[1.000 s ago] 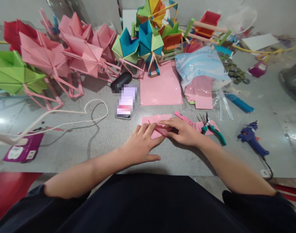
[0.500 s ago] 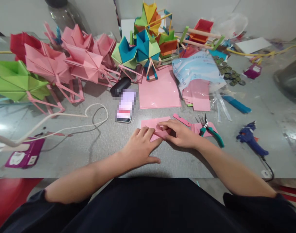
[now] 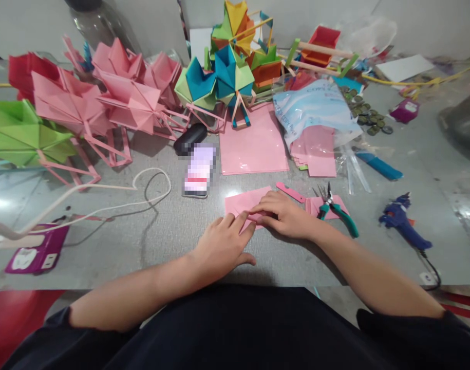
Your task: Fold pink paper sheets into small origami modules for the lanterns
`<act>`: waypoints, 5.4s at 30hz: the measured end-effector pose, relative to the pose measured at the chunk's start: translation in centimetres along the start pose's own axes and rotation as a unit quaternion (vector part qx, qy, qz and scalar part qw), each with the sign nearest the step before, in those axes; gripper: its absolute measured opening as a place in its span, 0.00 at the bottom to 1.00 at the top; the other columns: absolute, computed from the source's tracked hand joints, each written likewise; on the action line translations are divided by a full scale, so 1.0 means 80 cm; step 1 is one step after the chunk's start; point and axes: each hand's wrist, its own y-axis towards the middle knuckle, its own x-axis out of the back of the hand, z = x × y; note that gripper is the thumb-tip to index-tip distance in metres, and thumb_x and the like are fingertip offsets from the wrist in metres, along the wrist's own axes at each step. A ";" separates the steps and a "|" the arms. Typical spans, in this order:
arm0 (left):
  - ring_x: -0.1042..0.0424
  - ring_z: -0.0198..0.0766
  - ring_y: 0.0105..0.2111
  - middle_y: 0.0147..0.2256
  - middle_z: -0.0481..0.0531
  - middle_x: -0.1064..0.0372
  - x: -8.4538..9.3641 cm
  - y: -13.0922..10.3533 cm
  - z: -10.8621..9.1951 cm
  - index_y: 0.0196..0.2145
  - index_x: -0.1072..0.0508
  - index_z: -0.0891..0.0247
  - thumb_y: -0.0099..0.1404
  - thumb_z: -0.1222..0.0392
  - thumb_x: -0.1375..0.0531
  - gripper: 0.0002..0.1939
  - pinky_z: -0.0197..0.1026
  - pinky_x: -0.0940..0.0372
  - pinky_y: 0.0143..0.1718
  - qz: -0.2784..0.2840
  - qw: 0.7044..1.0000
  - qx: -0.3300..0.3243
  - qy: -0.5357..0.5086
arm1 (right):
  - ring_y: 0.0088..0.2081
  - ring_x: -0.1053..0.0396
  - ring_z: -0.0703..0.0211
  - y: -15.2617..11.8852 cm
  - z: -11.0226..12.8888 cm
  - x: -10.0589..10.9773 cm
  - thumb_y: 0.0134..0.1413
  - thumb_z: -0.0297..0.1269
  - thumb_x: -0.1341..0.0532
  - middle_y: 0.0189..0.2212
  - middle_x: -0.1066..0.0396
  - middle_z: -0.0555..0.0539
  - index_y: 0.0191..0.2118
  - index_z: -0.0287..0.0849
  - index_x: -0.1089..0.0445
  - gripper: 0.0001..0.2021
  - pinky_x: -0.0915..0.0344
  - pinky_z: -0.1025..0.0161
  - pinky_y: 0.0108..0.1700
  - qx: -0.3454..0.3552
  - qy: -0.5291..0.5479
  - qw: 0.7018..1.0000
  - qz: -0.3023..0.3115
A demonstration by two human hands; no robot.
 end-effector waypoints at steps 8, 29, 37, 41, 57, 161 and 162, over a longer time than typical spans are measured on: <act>0.25 0.53 0.49 0.59 0.64 0.27 -0.001 -0.001 0.000 0.64 0.29 0.66 0.66 0.29 0.31 0.43 0.51 0.27 0.46 0.001 1.000 -0.012 0.010 | 0.45 0.29 0.49 0.000 0.003 0.001 0.78 0.52 0.42 0.39 0.20 0.44 0.49 0.47 0.18 0.18 0.36 0.48 0.53 -0.002 -0.006 1.000 0.010; 0.25 0.58 0.53 0.58 0.66 0.28 -0.005 0.024 0.024 0.74 0.41 0.66 0.71 0.30 0.35 0.49 0.55 0.30 0.54 0.013 0.998 0.031 -0.061 | 0.48 0.32 0.44 -0.017 0.003 0.007 0.69 0.47 0.32 0.43 0.27 0.44 0.47 0.47 0.27 0.11 0.39 0.44 0.56 -0.086 -0.096 0.991 -0.020; 0.23 0.56 0.51 0.57 0.65 0.28 0.001 0.029 0.024 0.71 0.38 0.65 0.71 0.31 0.35 0.45 0.55 0.28 0.53 0.021 0.997 0.043 -0.059 | 0.51 0.32 0.43 -0.015 -0.001 0.008 0.69 0.44 0.33 0.47 0.25 0.43 0.50 0.47 0.26 0.10 0.40 0.43 0.57 -0.062 -0.072 0.995 -0.011; 0.23 0.58 0.52 0.58 0.66 0.29 0.003 0.034 0.023 0.72 0.39 0.67 0.70 0.30 0.35 0.47 0.56 0.28 0.53 0.032 0.995 0.061 -0.066 | 0.51 0.32 0.43 -0.014 0.000 0.010 0.69 0.41 0.33 0.46 0.25 0.43 0.50 0.46 0.24 0.09 0.40 0.42 0.58 -0.064 -0.067 0.996 0.001; 0.22 0.60 0.53 0.57 0.66 0.28 0.002 0.037 0.021 0.70 0.35 0.65 0.73 0.36 0.34 0.40 0.58 0.25 0.51 0.013 0.990 0.099 -0.098 | 0.58 0.32 0.41 0.006 0.022 0.020 0.62 0.31 0.32 0.54 0.25 0.43 0.56 0.48 0.26 0.17 0.42 0.40 0.62 -0.145 -0.078 0.984 0.061; 0.27 0.40 0.43 0.46 0.53 0.30 -0.032 0.021 0.056 0.65 0.30 0.54 0.69 0.61 0.33 0.28 0.44 0.25 0.45 -0.359 0.763 0.014 -0.537 | 0.44 0.20 0.47 -0.017 0.013 -0.010 0.66 0.45 0.31 0.36 0.19 0.46 0.41 0.48 0.19 0.08 0.21 0.41 0.53 -0.080 0.210 0.951 -0.213; 0.27 0.39 0.42 0.46 0.53 0.29 -0.031 0.022 0.058 0.64 0.28 0.55 0.69 0.64 0.34 0.27 0.44 0.26 0.46 -0.375 0.758 -0.001 -0.534 | 0.42 0.20 0.48 -0.017 0.014 -0.010 0.67 0.44 0.32 0.36 0.18 0.46 0.41 0.48 0.19 0.07 0.20 0.43 0.51 -0.057 0.202 0.949 -0.233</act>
